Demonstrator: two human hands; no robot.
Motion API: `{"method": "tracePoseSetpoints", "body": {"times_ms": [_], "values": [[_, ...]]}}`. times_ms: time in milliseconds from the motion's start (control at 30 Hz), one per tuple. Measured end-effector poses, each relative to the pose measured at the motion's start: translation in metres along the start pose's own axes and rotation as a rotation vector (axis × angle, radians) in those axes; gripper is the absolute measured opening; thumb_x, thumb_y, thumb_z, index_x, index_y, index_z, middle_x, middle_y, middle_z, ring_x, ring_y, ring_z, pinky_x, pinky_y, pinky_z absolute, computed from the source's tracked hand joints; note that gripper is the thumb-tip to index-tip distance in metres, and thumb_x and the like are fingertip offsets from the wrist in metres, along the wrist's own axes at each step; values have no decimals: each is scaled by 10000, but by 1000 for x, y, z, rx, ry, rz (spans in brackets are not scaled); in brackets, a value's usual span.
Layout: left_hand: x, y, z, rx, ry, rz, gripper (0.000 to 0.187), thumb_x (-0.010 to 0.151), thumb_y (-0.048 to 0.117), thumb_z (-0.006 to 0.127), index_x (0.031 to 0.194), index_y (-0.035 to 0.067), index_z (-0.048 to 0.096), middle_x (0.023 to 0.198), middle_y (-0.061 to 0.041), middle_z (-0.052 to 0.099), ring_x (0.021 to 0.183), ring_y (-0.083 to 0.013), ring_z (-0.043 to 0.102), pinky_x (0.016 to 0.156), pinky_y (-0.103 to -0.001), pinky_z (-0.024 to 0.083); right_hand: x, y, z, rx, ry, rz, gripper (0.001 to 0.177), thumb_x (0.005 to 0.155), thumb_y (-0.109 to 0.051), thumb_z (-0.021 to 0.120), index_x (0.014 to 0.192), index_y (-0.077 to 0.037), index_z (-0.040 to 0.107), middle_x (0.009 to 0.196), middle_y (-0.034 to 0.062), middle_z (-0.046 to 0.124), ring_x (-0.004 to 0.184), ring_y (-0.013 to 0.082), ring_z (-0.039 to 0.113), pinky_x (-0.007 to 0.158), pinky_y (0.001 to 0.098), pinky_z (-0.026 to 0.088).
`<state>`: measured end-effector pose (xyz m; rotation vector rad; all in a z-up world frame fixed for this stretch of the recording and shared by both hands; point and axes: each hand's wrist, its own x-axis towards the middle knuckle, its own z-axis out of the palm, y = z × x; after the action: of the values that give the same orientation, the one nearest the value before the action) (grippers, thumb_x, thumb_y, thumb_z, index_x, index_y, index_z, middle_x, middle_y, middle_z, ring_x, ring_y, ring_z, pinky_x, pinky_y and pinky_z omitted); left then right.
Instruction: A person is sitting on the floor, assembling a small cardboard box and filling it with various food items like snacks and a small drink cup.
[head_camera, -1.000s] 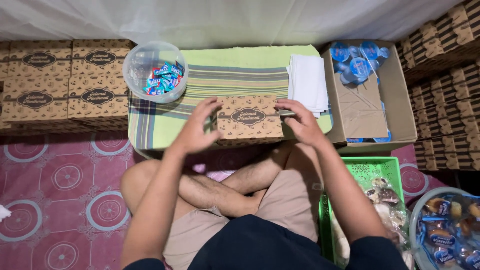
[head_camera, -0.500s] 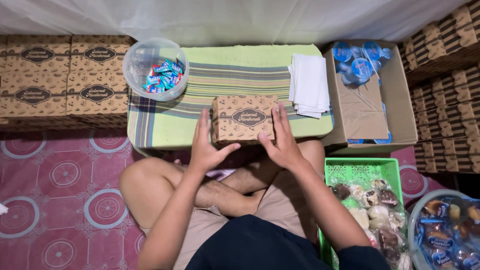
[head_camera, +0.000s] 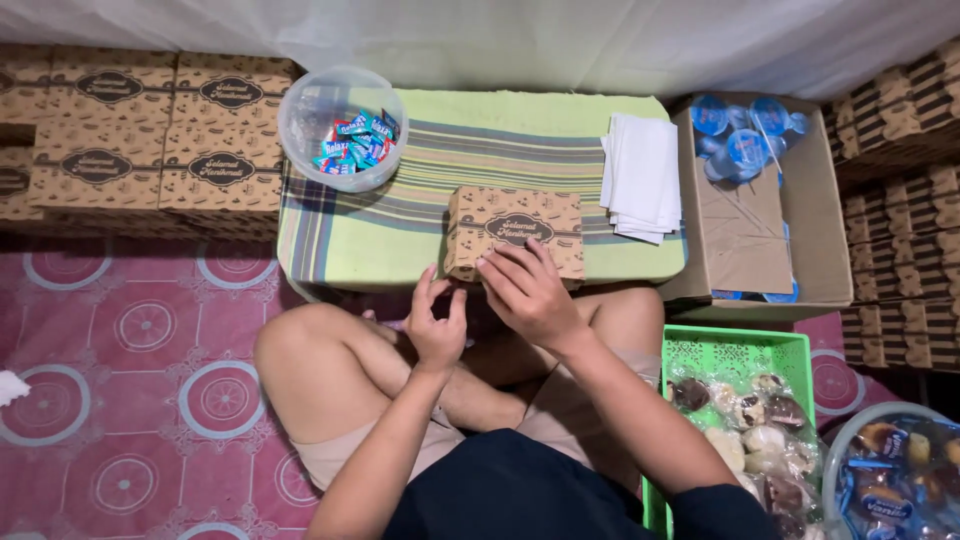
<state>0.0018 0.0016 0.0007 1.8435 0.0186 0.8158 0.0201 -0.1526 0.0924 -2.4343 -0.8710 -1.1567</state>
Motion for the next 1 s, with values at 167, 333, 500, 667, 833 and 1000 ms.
{"method": "tracePoseSetpoints", "body": {"times_ms": [167,333,500,667,833,1000], "values": [[6,12,-1,-353,-79,-313,640,735,-31,870,1307,-5,585,962,-123,779,859,-189,757,795,-288,623,4,-4,-11,29,-44,-11,247,883,-79,704,1122,-106,760,1134,58,735,1066,262,708,1022,486,504],[30,26,-20,-335,-209,-202,576,725,-82,768,1280,-49,615,1184,-176,604,1111,-343,665,886,-394,614,-3,1,-16,60,-114,-1,315,869,-93,719,1183,-105,744,1204,72,725,1147,269,686,1038,471,488],[71,67,-12,-234,-281,-19,483,952,106,717,1357,-109,567,1368,-297,555,1286,-479,564,1022,-512,549,-17,19,-24,97,-50,34,331,857,-168,764,1157,-28,746,1177,174,722,1112,372,693,966,495,537],[61,47,24,-128,-608,-232,633,1086,234,498,1595,-64,266,1570,-380,354,1455,-537,340,1201,-627,305,-31,31,-49,168,-266,720,623,1078,-236,434,1531,167,288,1490,471,369,1404,624,329,1192,659,228],[62,55,21,-203,-592,-388,615,1083,239,483,1595,-40,291,1564,-350,394,1469,-491,348,1223,-591,290,-55,35,-38,507,-289,988,628,1099,-296,354,1549,137,289,1512,451,354,1442,563,314,1241,612,184],[55,38,20,-308,-578,-458,588,1075,250,513,1599,37,352,1578,-260,437,1491,-368,371,1238,-513,304,-60,38,-36,540,-366,1018,634,1107,-366,359,1569,68,333,1590,348,316,1518,476,251,1274,545,118]]}}
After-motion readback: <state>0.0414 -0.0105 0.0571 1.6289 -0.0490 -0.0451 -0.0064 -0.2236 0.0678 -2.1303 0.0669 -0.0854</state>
